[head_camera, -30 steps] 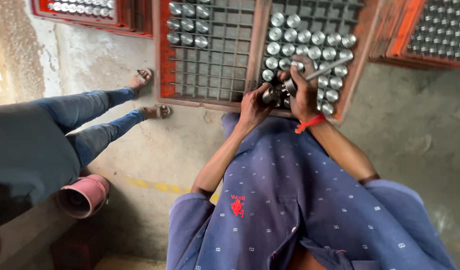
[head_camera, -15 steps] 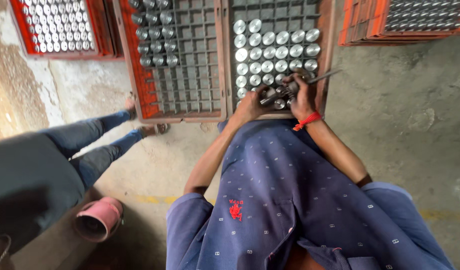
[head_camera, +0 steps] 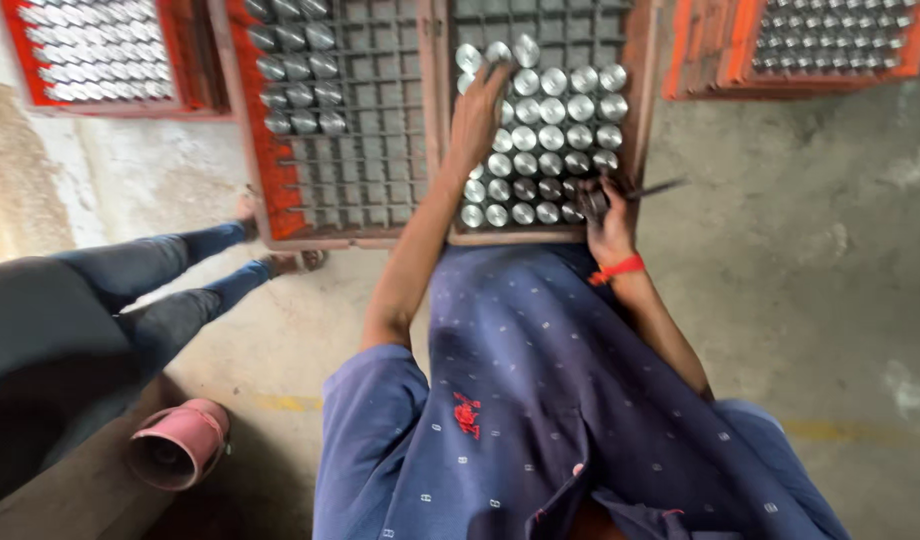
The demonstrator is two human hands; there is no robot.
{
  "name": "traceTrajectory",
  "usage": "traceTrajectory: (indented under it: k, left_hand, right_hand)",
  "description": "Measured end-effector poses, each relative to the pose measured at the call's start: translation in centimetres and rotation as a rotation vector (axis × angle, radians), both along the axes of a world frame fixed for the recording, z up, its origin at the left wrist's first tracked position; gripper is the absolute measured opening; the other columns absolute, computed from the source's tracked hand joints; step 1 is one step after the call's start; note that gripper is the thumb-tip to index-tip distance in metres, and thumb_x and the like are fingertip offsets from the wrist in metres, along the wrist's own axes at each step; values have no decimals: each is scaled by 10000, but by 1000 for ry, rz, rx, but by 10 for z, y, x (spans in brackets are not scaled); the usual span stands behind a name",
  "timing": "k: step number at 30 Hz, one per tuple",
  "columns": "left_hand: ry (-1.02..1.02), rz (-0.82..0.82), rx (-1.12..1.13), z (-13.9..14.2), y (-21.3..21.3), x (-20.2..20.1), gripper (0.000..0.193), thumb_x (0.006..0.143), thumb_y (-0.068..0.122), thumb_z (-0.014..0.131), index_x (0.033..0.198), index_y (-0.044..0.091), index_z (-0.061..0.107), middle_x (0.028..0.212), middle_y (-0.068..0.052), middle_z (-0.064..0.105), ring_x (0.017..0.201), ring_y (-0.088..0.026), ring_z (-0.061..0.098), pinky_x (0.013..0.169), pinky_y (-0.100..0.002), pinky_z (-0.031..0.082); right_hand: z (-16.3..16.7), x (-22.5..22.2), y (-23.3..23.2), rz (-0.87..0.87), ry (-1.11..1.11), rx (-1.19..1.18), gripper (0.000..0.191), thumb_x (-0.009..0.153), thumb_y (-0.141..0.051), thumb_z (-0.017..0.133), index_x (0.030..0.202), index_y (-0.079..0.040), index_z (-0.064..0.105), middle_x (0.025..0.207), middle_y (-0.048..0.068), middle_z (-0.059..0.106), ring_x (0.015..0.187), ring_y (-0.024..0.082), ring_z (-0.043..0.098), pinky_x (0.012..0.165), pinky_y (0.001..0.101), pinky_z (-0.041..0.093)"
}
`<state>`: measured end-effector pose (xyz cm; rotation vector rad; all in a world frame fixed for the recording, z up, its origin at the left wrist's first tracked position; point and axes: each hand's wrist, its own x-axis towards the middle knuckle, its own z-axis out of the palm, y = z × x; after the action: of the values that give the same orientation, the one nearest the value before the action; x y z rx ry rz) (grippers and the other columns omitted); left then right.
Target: The person sits on the floor and uses a metal tool to pick up small cylindrical metal caps from a red tray and place them into a grid tray. The person continues transferring caps one by one until the grid tray is filled.
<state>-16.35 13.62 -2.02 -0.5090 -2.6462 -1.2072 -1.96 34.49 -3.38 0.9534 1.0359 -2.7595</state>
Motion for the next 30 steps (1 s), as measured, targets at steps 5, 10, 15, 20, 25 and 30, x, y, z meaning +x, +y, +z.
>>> traceTrajectory:
  k: [5,10,15,20,25,30]
  left_hand:
    - [6,259,-49,25,-74,39,521,752,-86,601,1217,128,698,1188,-124,697,1138,-357,654,960,-430,533]
    - [-27,579,-317,23,-179,46,384,913,216,781,1261,83,685,1290,-201,581,1226,-422,511,1025,-527,439]
    - [-55,531,-464,11,-208,31,493,849,335,830,1247,77,698,1434,-269,455,1367,-440,362,1079,-566,340]
    - [-2,427,-320,26,-225,42,466,844,338,897,1170,59,716,1332,-174,597,1397,-370,458,1145,-530,369]
    - [-66,450,478,40,-224,76,378,830,239,856,1122,46,712,1151,-99,701,1105,-241,680,934,-408,584]
    - [-592,372,867,-5,-129,91,222,826,97,843,953,63,664,825,-33,681,714,-190,632,606,-360,508]
  right_hand:
    - [13,11,19,-90,-13,-174,247,1014,-316,624,1032,-71,646,854,65,655,895,229,676,828,381,601]
    - [8,16,27,1,-129,-349,322,1106,-383,627,1032,-71,613,1006,118,692,1046,286,696,850,360,589]
    - [-10,15,-15,322,-36,-95,293,1065,-376,604,1028,-86,597,996,83,666,1007,292,705,861,433,609]
    - [-10,19,-33,326,-67,28,247,1082,-300,583,1071,-54,599,1002,93,675,987,295,712,880,422,617]
    - [-13,26,-34,246,-113,87,172,1069,-192,592,1150,-45,628,997,96,688,957,268,713,854,393,607]
    - [-15,8,-56,279,-67,62,150,1055,-133,613,1161,-32,646,912,88,678,925,240,715,792,368,588]
